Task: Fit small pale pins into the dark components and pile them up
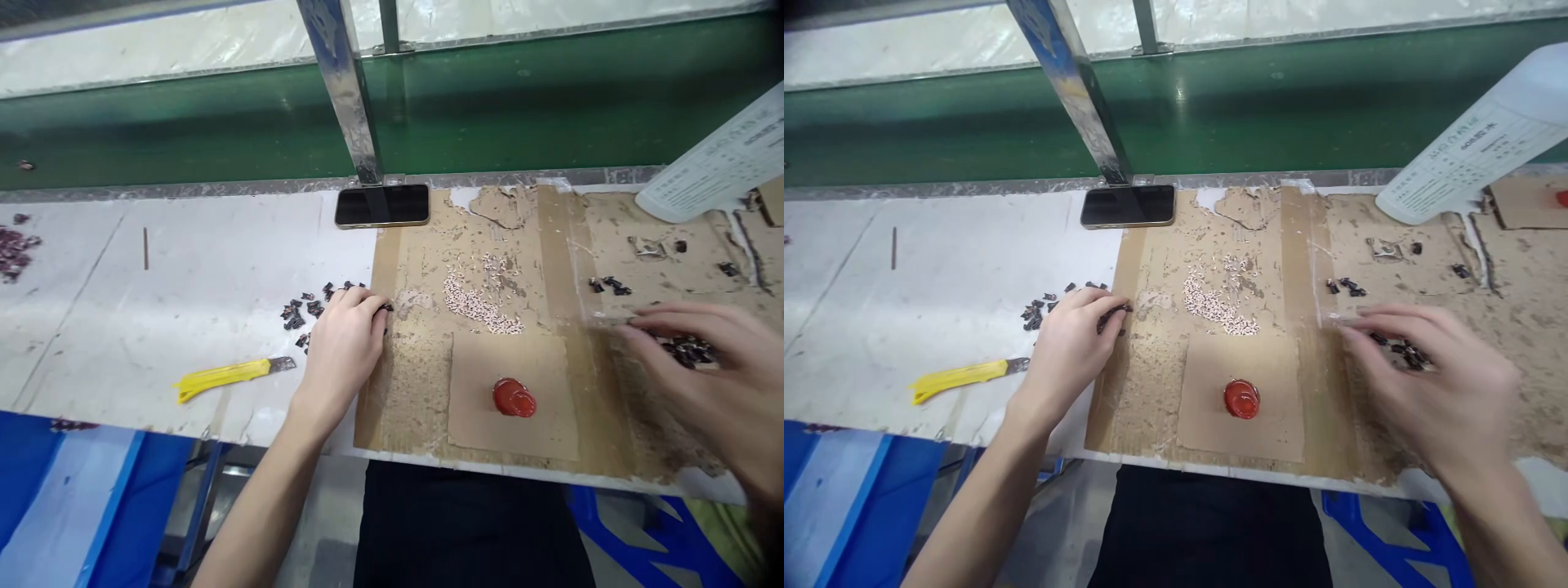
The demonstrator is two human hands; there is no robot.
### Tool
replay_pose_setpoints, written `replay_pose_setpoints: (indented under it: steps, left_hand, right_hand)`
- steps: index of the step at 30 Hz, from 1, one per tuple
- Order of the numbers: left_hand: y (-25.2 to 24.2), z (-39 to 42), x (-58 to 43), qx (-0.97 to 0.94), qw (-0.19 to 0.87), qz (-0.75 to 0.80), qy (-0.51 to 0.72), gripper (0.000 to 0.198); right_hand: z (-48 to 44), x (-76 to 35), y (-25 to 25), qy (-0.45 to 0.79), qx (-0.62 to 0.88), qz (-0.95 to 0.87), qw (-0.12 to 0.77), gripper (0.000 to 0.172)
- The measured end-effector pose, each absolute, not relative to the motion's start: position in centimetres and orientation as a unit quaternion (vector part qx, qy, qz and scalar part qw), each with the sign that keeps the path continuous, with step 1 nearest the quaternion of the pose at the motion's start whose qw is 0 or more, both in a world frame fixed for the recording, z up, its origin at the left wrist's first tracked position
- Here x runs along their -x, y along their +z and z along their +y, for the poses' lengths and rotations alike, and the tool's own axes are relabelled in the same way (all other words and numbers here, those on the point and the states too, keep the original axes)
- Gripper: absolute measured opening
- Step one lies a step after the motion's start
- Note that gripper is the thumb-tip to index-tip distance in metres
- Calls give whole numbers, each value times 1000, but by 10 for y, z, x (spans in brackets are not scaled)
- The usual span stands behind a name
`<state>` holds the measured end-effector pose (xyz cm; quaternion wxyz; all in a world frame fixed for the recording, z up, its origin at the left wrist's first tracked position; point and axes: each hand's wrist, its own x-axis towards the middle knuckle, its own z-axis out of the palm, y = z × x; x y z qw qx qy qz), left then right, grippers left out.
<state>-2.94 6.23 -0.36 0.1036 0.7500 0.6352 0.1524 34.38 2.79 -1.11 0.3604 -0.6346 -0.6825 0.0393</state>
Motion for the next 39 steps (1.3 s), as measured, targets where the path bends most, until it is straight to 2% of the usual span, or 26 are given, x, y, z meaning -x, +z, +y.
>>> replay_pose_setpoints:
  steps: [3, 8, 12, 16, 20, 23, 27, 29, 33, 39]
  left_hand:
    - [-2, 61, 30, -746, 105, 638, 161, 24]
    - [-2, 58, 33, -725, 118, 646, 210, 15]
    - [-1, 54, 33, -701, 138, 654, 250, 11]
    - [1, 50, 32, -678, 155, 658, 289, 8]
    - [6, 40, 28, -643, 215, 644, 355, 9]
    - [15, 27, 17, -627, 276, 605, 406, 17]
    - [28, 8, -18, -651, 324, 520, 448, 13]
    - [33, 1, -37, -671, 323, 477, 467, 9]
    - [35, -4, -61, -696, 318, 435, 475, 12]
    - [28, -1, -59, -755, 294, 404, 425, 14]
  right_hand:
    - [51, -291, 0, 65, 532, -794, 287, 12]
    - [77, -244, -5, 100, 502, -843, 164, 20]
    - [80, -237, -8, 105, 504, -846, 141, 22]
    - [80, -237, -7, 107, 514, -833, 175, 23]
    - [76, -242, -3, 159, 540, -781, 271, 13]
    - [66, -253, 2, 262, 575, -680, 372, 12]
    - [41, -263, 8, 489, 529, -510, 470, 20]
    - [27, -262, 12, 558, 494, -470, 474, 16]
    - [6, -255, 19, 614, 458, -450, 460, 15]
    - [-11, -257, 21, 523, 520, -489, 466, 17]
